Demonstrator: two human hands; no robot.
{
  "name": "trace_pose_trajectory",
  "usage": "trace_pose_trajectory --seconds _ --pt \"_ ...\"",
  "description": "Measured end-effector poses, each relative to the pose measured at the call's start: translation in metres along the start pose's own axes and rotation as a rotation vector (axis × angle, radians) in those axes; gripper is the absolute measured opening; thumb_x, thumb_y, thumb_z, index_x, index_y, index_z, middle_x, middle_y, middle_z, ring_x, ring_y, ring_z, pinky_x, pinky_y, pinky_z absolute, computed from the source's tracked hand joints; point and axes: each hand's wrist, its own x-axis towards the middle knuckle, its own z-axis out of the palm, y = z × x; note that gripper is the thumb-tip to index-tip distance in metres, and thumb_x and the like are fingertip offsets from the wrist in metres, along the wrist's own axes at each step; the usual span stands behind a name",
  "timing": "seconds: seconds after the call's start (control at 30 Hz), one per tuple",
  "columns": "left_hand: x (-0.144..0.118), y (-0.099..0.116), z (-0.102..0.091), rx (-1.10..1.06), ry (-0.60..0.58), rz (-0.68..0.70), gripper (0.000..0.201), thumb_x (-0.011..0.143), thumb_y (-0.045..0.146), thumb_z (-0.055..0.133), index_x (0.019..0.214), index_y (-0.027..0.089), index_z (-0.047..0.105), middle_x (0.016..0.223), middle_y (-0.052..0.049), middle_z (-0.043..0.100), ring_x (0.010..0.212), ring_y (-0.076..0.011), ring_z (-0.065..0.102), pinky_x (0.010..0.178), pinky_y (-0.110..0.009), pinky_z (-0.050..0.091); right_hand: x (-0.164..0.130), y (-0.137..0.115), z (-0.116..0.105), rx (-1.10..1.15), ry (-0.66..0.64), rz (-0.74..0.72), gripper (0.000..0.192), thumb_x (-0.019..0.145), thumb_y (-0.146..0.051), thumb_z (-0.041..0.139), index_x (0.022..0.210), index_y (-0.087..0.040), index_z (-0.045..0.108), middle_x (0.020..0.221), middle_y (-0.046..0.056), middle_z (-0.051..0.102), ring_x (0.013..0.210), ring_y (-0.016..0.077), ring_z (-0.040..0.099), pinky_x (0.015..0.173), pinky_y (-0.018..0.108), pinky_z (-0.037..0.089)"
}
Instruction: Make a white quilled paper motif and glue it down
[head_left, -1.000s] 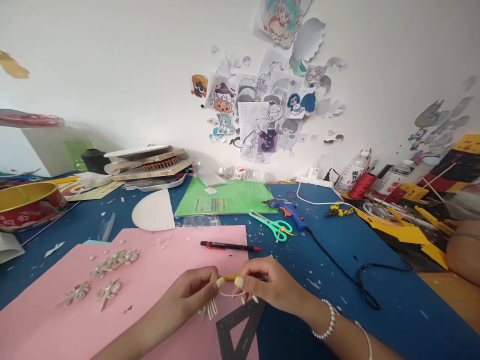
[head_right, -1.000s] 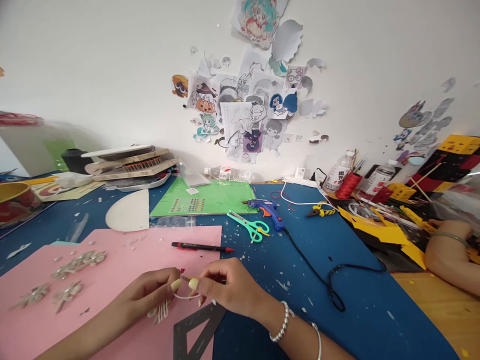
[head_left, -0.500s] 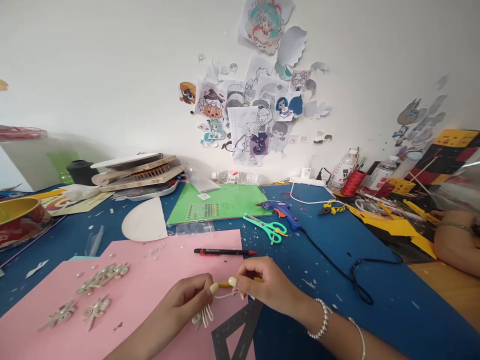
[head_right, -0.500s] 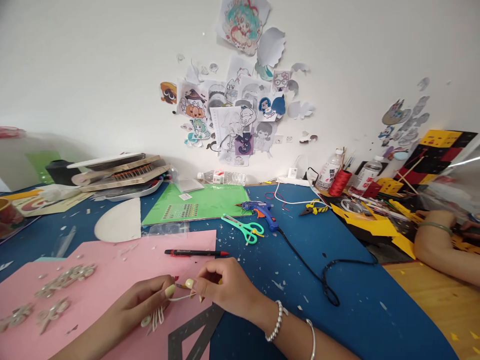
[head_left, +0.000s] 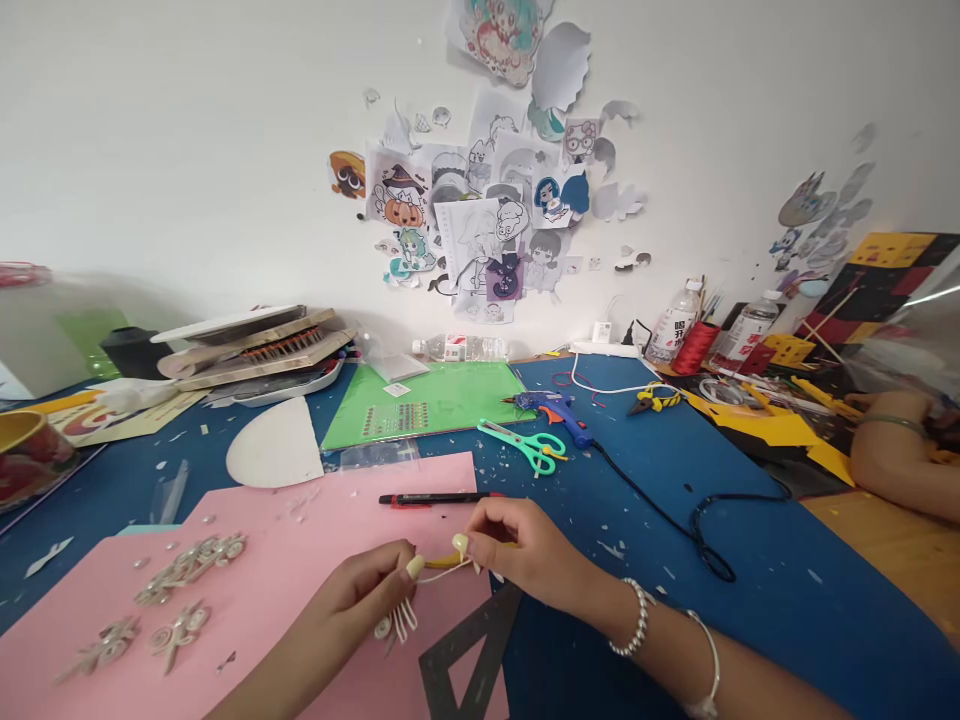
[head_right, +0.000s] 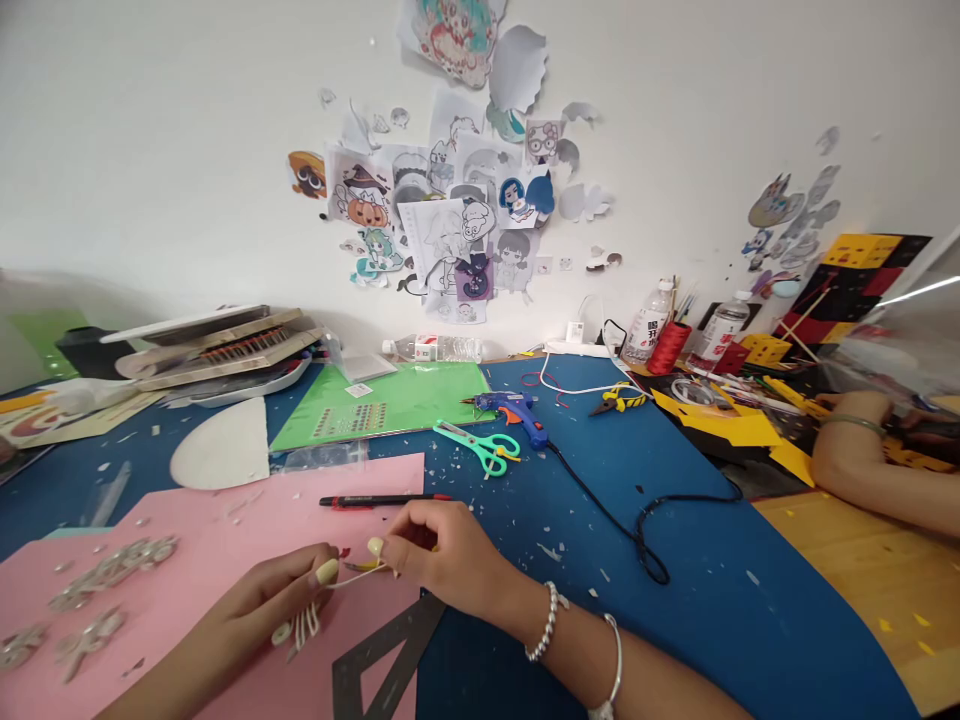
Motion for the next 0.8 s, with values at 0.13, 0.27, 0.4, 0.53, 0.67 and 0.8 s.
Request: trace_pose_trajectory --seconds 0.13,0.27,0.4,0.53,0.67,0.8 --pt "0.001 -0.001 -0.001 -0.051 0.019 0.002 0.035 0.078 0.046 0.039 0.056 0.019 0.040 0.054 0.005 0.041 0.053 -0.0127 0.041 0.052 -0.021 0.032 0.000 0.000 -0.001 0.005 0.000 0.001 0.027 0.076 -0.040 0.049 0.070 -0.013 0.051 0.062 -0.003 0.046 0.054 0.0063 0.039 0.049 0.017 0.031" --pt "0.002 -0.004 -0.001 -0.072 0.012 -0.005 0.035 0.078 0.046 0.040 0.056 0.019 0.040 0.053 0.005 0.041 0.052 -0.0125 0.041 0.050 -0.020 0.031 0.000 0.000 -0.002 0.041 -0.006 0.008 0.028 0.076 -0.041 0.049 0.070 -0.013 0.050 0.061 -0.003 0.044 0.053 0.0057 0.037 0.047 0.017 0.029" --pt "0.002 -0.004 -0.001 -0.023 0.026 -0.005 0.034 0.077 0.045 0.041 0.055 0.019 0.040 0.053 0.005 0.043 0.052 -0.0128 0.041 0.051 -0.021 0.031 0.002 0.001 -0.001 0.073 0.007 0.001 0.028 0.071 -0.041 0.055 0.069 -0.013 0.050 0.060 -0.004 0.045 0.053 0.0057 0.038 0.048 0.017 0.029" --pt "0.000 -0.004 -0.001 -0.020 0.075 0.010 0.033 0.077 0.044 0.041 0.056 0.019 0.040 0.054 0.005 0.043 0.052 -0.0127 0.040 0.051 -0.021 0.031 0.002 -0.003 -0.001 0.069 -0.034 0.001 0.027 0.072 -0.040 0.055 0.078 -0.014 0.055 0.065 -0.002 0.050 0.056 0.0071 0.043 0.051 0.018 0.032" --pt "0.002 -0.013 -0.004 -0.023 0.122 0.031 0.034 0.077 0.045 0.042 0.055 0.019 0.040 0.052 0.005 0.040 0.051 -0.0126 0.039 0.050 -0.020 0.031 0.001 -0.007 -0.002 -0.030 -0.084 -0.048 0.025 0.075 -0.037 0.052 0.086 -0.016 0.060 0.071 0.000 0.053 0.057 0.0070 0.042 0.051 0.018 0.032" --pt "0.004 -0.020 -0.006 0.039 0.152 0.023 0.029 0.075 0.044 0.043 0.057 0.020 0.043 0.056 0.004 0.045 0.057 -0.0147 0.043 0.054 -0.020 0.034 0.003 -0.004 -0.002 -0.075 -0.044 -0.069 0.021 0.074 -0.034 0.054 0.081 -0.016 0.063 0.071 0.000 0.056 0.056 0.0066 0.043 0.051 0.017 0.032"
